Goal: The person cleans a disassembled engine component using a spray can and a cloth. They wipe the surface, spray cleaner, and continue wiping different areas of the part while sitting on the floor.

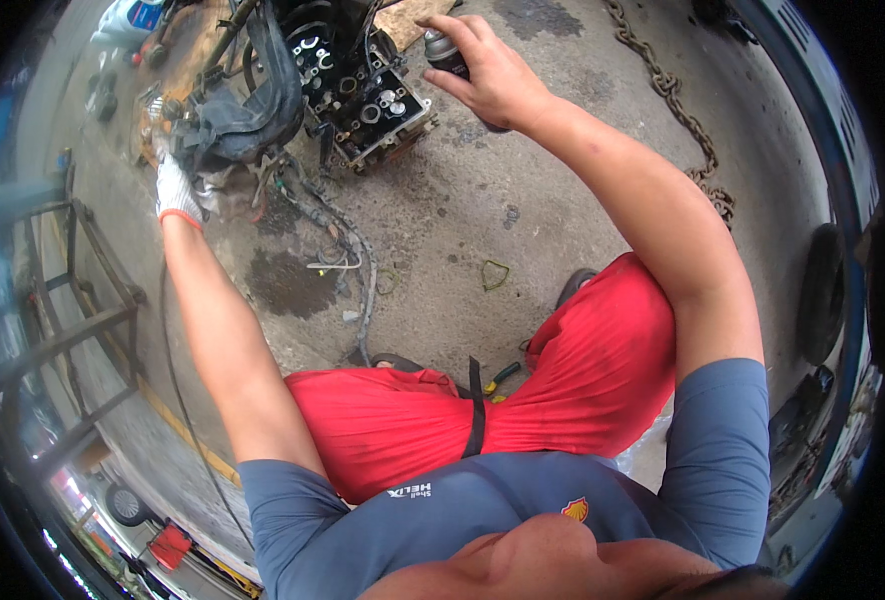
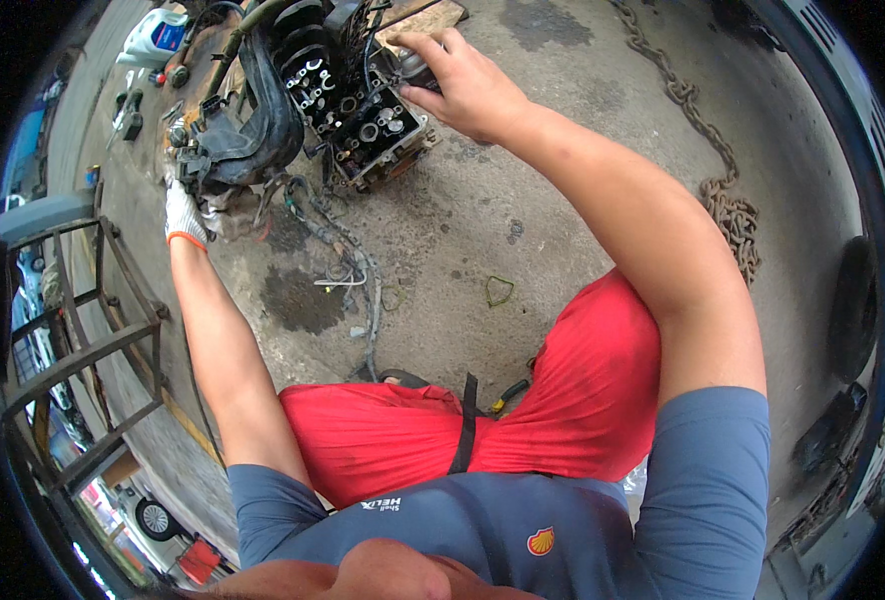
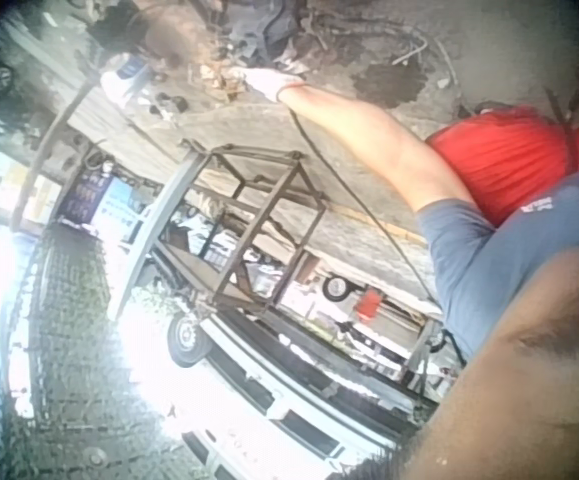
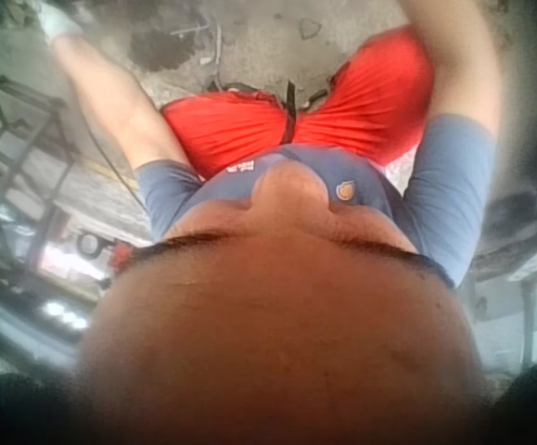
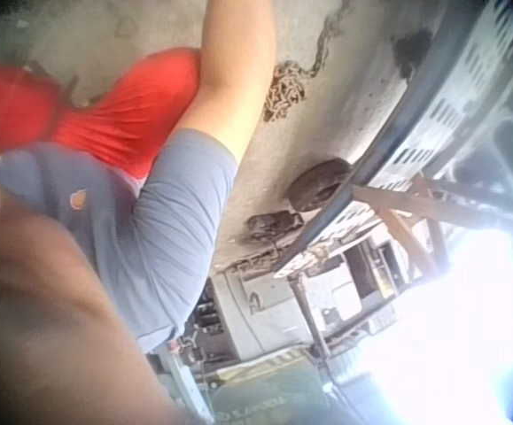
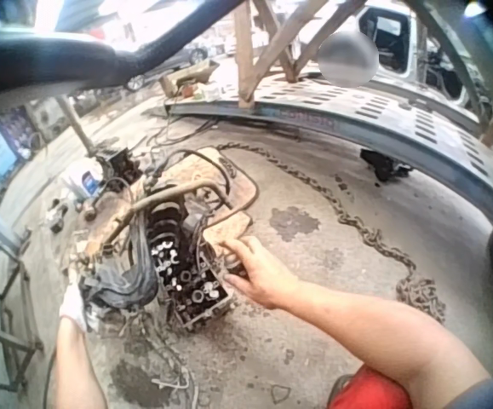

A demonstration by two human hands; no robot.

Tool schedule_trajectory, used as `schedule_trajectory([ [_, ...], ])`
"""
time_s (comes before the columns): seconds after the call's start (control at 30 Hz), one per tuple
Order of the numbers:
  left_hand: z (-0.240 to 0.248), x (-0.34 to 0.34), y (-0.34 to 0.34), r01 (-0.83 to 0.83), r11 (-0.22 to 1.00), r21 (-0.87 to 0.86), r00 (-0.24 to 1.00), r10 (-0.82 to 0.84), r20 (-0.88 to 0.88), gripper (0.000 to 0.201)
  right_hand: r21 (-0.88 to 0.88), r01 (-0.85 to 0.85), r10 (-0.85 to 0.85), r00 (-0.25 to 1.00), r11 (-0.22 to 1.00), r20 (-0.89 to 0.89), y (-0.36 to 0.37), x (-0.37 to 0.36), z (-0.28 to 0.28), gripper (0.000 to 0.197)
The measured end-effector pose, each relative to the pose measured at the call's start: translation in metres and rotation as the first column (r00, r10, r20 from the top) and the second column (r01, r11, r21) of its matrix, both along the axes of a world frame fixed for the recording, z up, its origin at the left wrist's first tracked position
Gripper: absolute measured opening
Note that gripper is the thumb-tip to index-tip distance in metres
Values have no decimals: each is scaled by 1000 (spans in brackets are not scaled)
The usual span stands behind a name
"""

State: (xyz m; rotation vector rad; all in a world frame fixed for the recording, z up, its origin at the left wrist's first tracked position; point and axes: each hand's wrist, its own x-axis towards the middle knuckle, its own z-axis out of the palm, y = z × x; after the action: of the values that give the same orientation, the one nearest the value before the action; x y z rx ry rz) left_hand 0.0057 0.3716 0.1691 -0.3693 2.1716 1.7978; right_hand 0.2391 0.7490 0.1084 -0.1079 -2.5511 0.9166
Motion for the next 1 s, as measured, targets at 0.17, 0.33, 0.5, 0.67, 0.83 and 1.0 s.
schedule_trajectory([
  [0.17,-6,-9,-12,34,999,-14,999,-34,16,77,-33,-47,47,999,998,-17,-2,-2,2,63],
  [0.33,-45,-48,-45,49,999,-11,999,-49,-5,78,-5,-47,46,998,999,-45,-6,-2,-2,62],
  [0.5,-19,-19,-18,14,1000,-7,997,-13,75,80,-50,-7,-8,956,999,-295,3,-16,10,59],
  [0.67,-38,-23,-29,10,997,73,997,-15,71,83,-79,-3,-45,806,997,-590,20,-35,51,61],
  [0.83,-45,-22,-20,-3,989,147,988,-21,155,83,-176,4,-12,999,984,-47,-2,26,-71,69],
  [1.0,-50,-14,-39,-36,982,184,987,5,164,80,-244,-73,24,980,967,-196,-25,-9,-48,66],
])
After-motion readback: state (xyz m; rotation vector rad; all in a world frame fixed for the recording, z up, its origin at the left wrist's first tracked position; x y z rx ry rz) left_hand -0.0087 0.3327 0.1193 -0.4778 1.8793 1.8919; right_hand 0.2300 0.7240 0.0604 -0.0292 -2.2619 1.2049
